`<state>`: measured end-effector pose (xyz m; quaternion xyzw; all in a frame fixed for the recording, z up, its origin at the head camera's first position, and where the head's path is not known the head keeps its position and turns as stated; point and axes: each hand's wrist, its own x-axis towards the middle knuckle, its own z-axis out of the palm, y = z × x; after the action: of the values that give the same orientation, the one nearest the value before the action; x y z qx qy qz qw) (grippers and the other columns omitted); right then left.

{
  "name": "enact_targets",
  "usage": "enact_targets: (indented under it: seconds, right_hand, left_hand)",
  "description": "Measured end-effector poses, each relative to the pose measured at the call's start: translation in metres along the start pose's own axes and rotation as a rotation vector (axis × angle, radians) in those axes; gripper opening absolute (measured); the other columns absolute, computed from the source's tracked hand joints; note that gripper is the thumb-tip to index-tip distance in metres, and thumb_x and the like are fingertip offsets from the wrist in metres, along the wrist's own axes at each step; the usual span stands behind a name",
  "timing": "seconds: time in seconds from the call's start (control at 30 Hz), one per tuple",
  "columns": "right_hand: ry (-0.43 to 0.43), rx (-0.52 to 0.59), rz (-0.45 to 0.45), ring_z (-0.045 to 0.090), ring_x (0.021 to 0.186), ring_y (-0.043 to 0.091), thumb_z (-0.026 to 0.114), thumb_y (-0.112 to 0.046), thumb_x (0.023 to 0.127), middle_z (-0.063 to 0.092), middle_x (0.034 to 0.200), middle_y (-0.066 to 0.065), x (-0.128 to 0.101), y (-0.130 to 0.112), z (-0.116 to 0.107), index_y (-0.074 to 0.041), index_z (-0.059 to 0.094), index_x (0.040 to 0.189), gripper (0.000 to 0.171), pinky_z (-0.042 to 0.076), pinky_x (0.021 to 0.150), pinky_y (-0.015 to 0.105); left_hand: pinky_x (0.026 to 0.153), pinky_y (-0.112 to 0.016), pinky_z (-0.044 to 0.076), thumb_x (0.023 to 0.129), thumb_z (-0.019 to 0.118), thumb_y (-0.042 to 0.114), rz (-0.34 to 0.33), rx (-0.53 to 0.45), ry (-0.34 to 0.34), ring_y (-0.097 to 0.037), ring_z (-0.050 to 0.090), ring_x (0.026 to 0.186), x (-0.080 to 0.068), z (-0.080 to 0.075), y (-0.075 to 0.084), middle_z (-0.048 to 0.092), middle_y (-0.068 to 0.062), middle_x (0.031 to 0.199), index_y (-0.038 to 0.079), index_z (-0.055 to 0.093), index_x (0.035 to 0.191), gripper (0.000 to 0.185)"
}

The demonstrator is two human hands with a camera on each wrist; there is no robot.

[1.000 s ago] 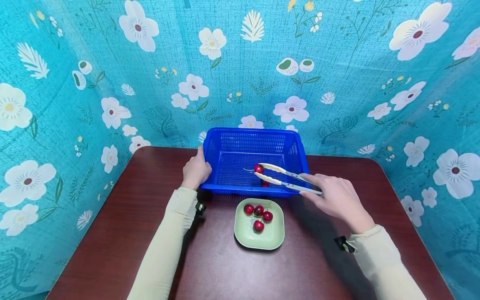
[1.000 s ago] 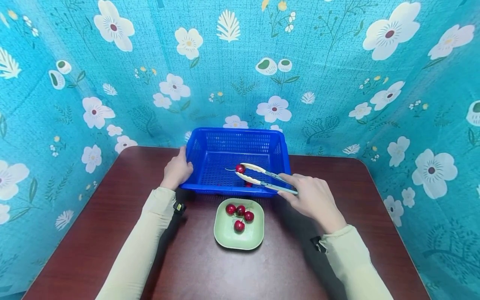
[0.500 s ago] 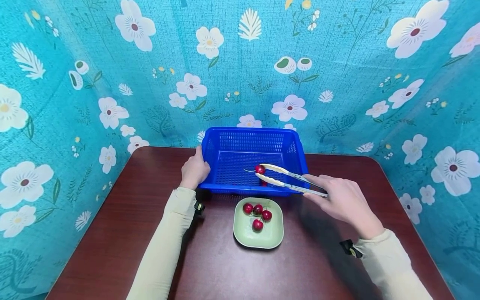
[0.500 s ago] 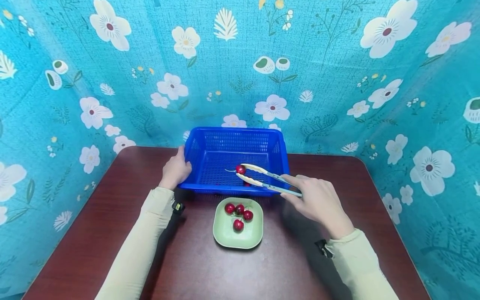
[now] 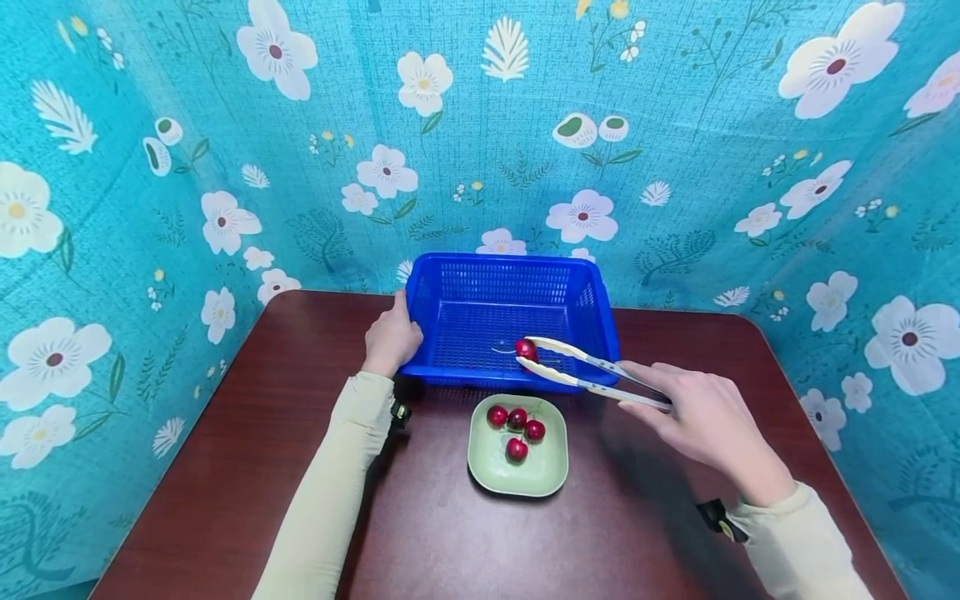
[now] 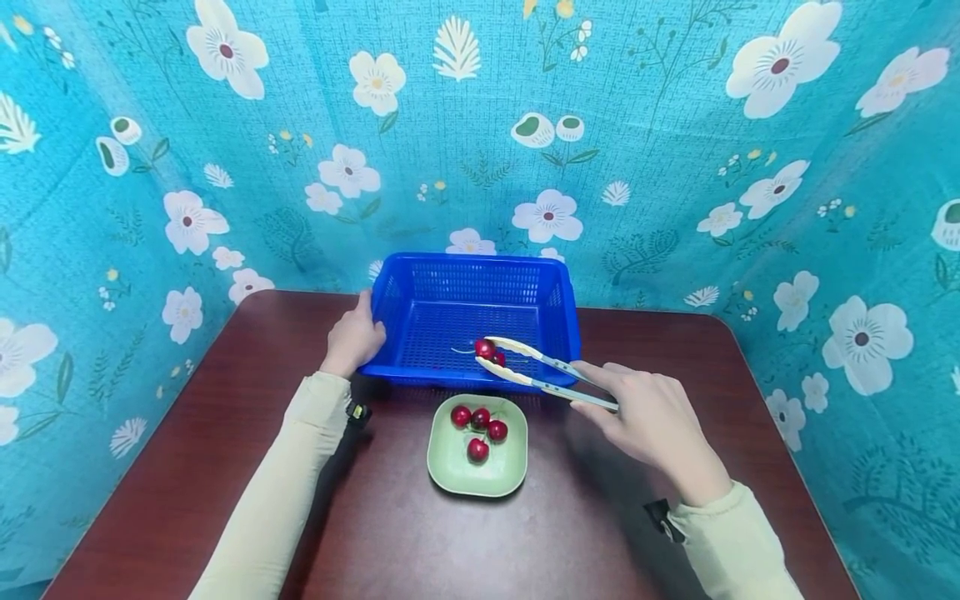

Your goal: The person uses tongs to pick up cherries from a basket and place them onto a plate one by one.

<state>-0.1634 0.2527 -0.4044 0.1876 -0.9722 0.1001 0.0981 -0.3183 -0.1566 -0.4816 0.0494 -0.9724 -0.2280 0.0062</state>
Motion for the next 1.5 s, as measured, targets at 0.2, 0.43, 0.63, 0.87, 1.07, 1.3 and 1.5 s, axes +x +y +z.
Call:
enact_targets:
  seconds: [0.2, 0.43, 0.63, 0.87, 1.07, 1.3, 1.5]
  right_hand:
    - [0.012, -0.009, -0.018, 0.050, 0.061, 0.005, 0.084, -0.042, 0.085, 0.073, 0.088, -0.004, -0.009, -0.003, -0.004, -0.022, 0.072, 0.134, 0.055, 0.040, 0.056, 0.029]
    - [0.004, -0.008, -0.018, 0.055, 0.063, 0.005, 0.084, -0.043, 0.084, 0.078, 0.101, 0.001, -0.016, -0.005, -0.009, -0.024, 0.071, 0.135, 0.056, 0.042, 0.056, 0.029]
    - [-0.002, 0.003, -0.027, 0.051, 0.061, 0.003, 0.084, -0.044, 0.083, 0.077, 0.096, -0.003, -0.022, -0.006, -0.012, -0.026, 0.071, 0.135, 0.056, 0.041, 0.055, 0.027]
    - [0.017, -0.003, -0.065, 0.040, 0.057, -0.001, 0.085, -0.044, 0.082, 0.072, 0.088, -0.011, -0.027, -0.009, -0.014, -0.029, 0.072, 0.133, 0.055, 0.034, 0.053, 0.024]
    - [0.033, -0.004, -0.101, 0.038, 0.057, -0.003, 0.086, -0.044, 0.081, 0.070, 0.085, -0.015, -0.029, -0.011, -0.015, -0.031, 0.073, 0.131, 0.054, 0.032, 0.052, 0.023]
    - [-0.014, 0.034, -0.084, 0.057, 0.068, 0.000, 0.086, -0.047, 0.081, 0.078, 0.101, -0.008, -0.030, -0.013, -0.013, -0.033, 0.073, 0.131, 0.053, 0.043, 0.057, 0.025]
    - [-0.049, 0.025, -0.085, 0.060, 0.069, 0.001, 0.085, -0.046, 0.082, 0.078, 0.102, -0.006, -0.031, -0.013, -0.011, -0.033, 0.073, 0.132, 0.052, 0.046, 0.059, 0.028]
  left_hand:
    - [0.074, -0.056, 0.056, 0.102, 0.052, 0.020, 0.002, 0.002, 0.005, -0.041, 0.071, 0.086, -0.001, 0.000, 0.000, 0.072, -0.025, 0.114, 0.009, 0.021, 0.165, 0.071]
    - [0.075, -0.058, 0.056, 0.102, 0.053, 0.021, 0.007, 0.009, 0.006, -0.042, 0.072, 0.089, -0.001, -0.001, 0.000, 0.071, -0.026, 0.115, 0.008, 0.022, 0.164, 0.071]
    - [0.075, -0.057, 0.056, 0.102, 0.053, 0.021, 0.007, 0.010, 0.004, -0.041, 0.071, 0.087, 0.000, -0.001, 0.000, 0.072, -0.025, 0.114, 0.008, 0.022, 0.164, 0.070]
    - [0.074, -0.056, 0.056, 0.103, 0.052, 0.021, 0.002, 0.006, 0.003, -0.041, 0.071, 0.086, 0.000, -0.002, 0.001, 0.072, -0.025, 0.115, 0.008, 0.021, 0.165, 0.070]
    - [0.075, -0.057, 0.056, 0.102, 0.052, 0.021, 0.000, 0.012, 0.006, -0.042, 0.071, 0.087, 0.000, -0.003, 0.001, 0.072, -0.025, 0.113, 0.008, 0.022, 0.164, 0.070]
    - [0.078, -0.059, 0.055, 0.102, 0.051, 0.021, -0.002, 0.008, -0.003, -0.043, 0.071, 0.091, 0.000, -0.003, 0.001, 0.071, -0.026, 0.117, 0.007, 0.019, 0.165, 0.072]
    - [0.078, -0.059, 0.056, 0.101, 0.052, 0.020, 0.000, 0.000, 0.007, -0.044, 0.071, 0.091, 0.000, -0.002, 0.001, 0.071, -0.026, 0.117, 0.007, 0.022, 0.164, 0.071]
